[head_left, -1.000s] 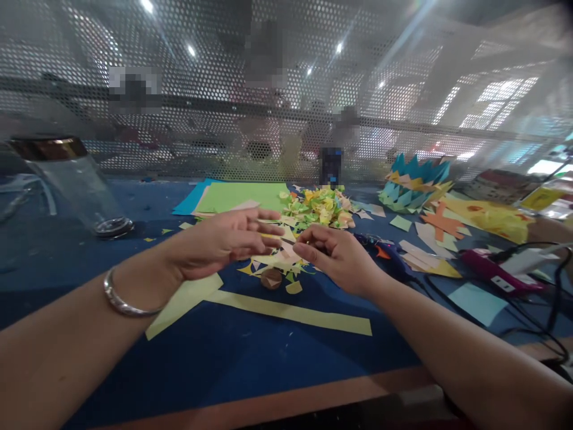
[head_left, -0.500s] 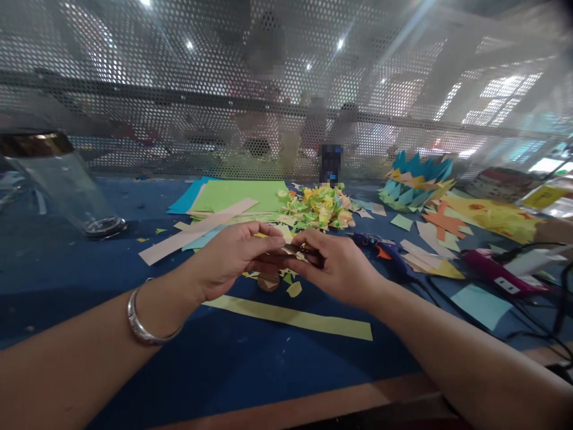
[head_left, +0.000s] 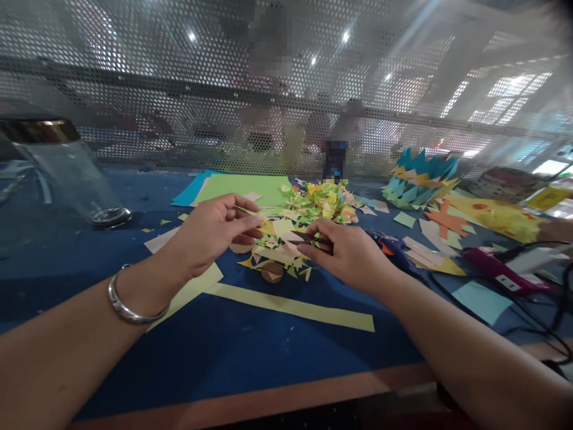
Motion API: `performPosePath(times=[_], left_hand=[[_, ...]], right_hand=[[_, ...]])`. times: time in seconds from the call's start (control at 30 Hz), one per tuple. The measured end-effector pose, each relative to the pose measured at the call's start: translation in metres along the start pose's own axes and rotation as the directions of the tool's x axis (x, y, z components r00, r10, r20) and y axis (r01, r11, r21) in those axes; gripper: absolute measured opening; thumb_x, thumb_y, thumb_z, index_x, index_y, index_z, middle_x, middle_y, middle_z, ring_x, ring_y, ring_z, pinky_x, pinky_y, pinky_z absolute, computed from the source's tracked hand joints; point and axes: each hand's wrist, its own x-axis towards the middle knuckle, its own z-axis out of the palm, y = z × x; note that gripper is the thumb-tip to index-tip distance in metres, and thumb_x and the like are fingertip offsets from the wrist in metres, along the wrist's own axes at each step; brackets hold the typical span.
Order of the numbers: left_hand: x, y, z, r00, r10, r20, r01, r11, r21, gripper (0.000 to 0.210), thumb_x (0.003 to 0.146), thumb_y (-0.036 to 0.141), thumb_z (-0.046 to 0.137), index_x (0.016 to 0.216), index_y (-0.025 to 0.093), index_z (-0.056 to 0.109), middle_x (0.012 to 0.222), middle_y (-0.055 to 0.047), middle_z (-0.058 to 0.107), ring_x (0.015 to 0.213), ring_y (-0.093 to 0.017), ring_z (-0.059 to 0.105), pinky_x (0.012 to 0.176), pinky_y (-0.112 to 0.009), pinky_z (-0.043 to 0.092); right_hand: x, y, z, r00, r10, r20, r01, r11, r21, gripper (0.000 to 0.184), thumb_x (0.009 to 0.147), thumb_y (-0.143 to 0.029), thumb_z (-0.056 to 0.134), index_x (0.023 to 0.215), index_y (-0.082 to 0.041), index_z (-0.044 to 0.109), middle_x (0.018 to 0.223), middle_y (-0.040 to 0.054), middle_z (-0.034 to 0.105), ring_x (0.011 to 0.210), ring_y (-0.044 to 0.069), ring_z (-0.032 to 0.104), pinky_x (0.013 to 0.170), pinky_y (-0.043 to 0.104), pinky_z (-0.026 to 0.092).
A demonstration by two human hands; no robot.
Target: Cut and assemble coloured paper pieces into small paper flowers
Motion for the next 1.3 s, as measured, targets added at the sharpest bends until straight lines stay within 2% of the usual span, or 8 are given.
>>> performPosePath(times=[0.17, 0.33, 0.63, 0.77, 0.87, 0.97, 1.1, 1.3], left_hand=[[0.002, -0.006, -0.001, 0.998, 0.023, -0.051, -0.027, 0.997, -0.078, 0.019, 0.088, 0.029, 0.068, 0.102, 0.019, 0.061, 0.081, -0.002, 0.064, 0.077, -0.018, 0.07, 0.072, -0.033, 0.056], [-0.001, -0.009, 0.008, 1.0, -0.028, -0.015, 0.025, 0.988, -0.154, 0.022, 0.09, 0.026, 0.066, 0.108, 0.021, 0.055, 0.079, 0.002, 0.062, 0.073, -0.015, 0.07, 0.076, -0.033, 0.057], [-0.012, -0.006, 0.015, 0.979, -0.029, 0.202, 0.061, 0.986, -0.154, 0.023, 0.09, 0.026, 0.068, 0.108, 0.017, 0.055, 0.072, -0.002, 0.071, 0.068, -0.015, 0.071, 0.066, -0.025, 0.057], [-0.012, -0.008, 0.018, 0.981, -0.016, 0.195, 0.052, 0.982, -0.18, 0.031, 0.087, 0.024, 0.072, 0.11, 0.017, 0.053, 0.072, -0.002, 0.071, 0.067, -0.015, 0.071, 0.066, -0.026, 0.059], [-0.011, -0.009, 0.018, 0.979, -0.011, 0.202, 0.049, 0.981, -0.187, 0.031, 0.087, 0.025, 0.072, 0.11, 0.017, 0.052, 0.071, -0.002, 0.072, 0.065, -0.014, 0.07, 0.065, -0.024, 0.058], [-0.012, -0.009, 0.019, 0.975, -0.015, 0.223, 0.059, 0.979, -0.193, 0.03, 0.089, 0.025, 0.071, 0.111, 0.018, 0.051, 0.07, -0.002, 0.072, 0.064, -0.014, 0.07, 0.066, -0.027, 0.059], [-0.013, -0.01, 0.02, 0.963, -0.039, 0.266, 0.099, 0.972, -0.215, 0.032, 0.089, 0.025, 0.069, 0.113, 0.018, 0.049, 0.071, -0.002, 0.072, 0.063, -0.016, 0.07, 0.068, -0.032, 0.06], [-0.014, -0.013, 0.021, 0.955, -0.066, 0.29, 0.137, 0.963, -0.23, 0.033, 0.088, 0.025, 0.071, 0.113, 0.019, 0.05, 0.072, -0.001, 0.071, 0.063, -0.015, 0.069, 0.066, -0.029, 0.059]], right_hand=[[0.0, 0.006, 0.005, 0.99, 0.099, 0.104, -0.089, 0.991, -0.101, 0.028, 0.092, -0.046, 0.058, 0.097, -0.019, 0.062, 0.07, 0.0052, 0.062, 0.057, 0.017, 0.051, 0.051, 0.029, 0.024], [-0.001, 0.003, 0.005, 0.991, 0.066, 0.119, -0.066, 0.998, -0.008, 0.026, 0.095, -0.042, 0.055, 0.097, -0.018, 0.063, 0.068, 0.0042, 0.061, 0.056, 0.016, 0.05, 0.052, 0.029, 0.027], [0.001, 0.006, 0.004, 0.987, 0.03, 0.155, -0.031, 1.0, 0.002, 0.022, 0.1, -0.031, 0.047, 0.097, -0.017, 0.064, 0.075, 0.0061, 0.068, 0.064, 0.018, 0.059, 0.058, 0.029, 0.035], [-0.004, 0.002, 0.0, 0.998, 0.032, 0.062, -0.021, 0.985, -0.169, 0.025, 0.1, -0.029, 0.046, 0.091, -0.018, 0.066, 0.083, 0.0078, 0.072, 0.071, 0.02, 0.063, 0.059, 0.029, 0.034], [-0.01, -0.004, -0.002, 0.994, -0.075, -0.079, 0.059, 0.981, -0.186, 0.02, 0.099, -0.03, 0.051, 0.095, -0.019, 0.067, 0.087, 0.0062, 0.072, 0.073, 0.02, 0.064, 0.062, 0.03, 0.039], [-0.016, -0.01, -0.001, 0.935, -0.294, -0.198, 0.281, 0.955, -0.094, 0.018, 0.098, -0.028, 0.055, 0.107, -0.018, 0.067, 0.095, 0.0058, 0.071, 0.082, 0.019, 0.066, 0.07, 0.029, 0.046], [-0.019, -0.015, 0.005, 0.814, -0.556, -0.17, 0.544, 0.831, -0.114, 0.022, 0.099, -0.022, 0.054, 0.117, -0.017, 0.066, 0.105, 0.0087, 0.069, 0.096, 0.02, 0.067, 0.078, 0.031, 0.05], [-0.02, -0.016, 0.009, 0.756, -0.626, -0.19, 0.619, 0.779, -0.103, 0.021, 0.102, -0.021, 0.049, 0.104, -0.018, 0.07, 0.102, 0.0096, 0.07, 0.088, 0.018, 0.068, 0.075, 0.03, 0.053]])
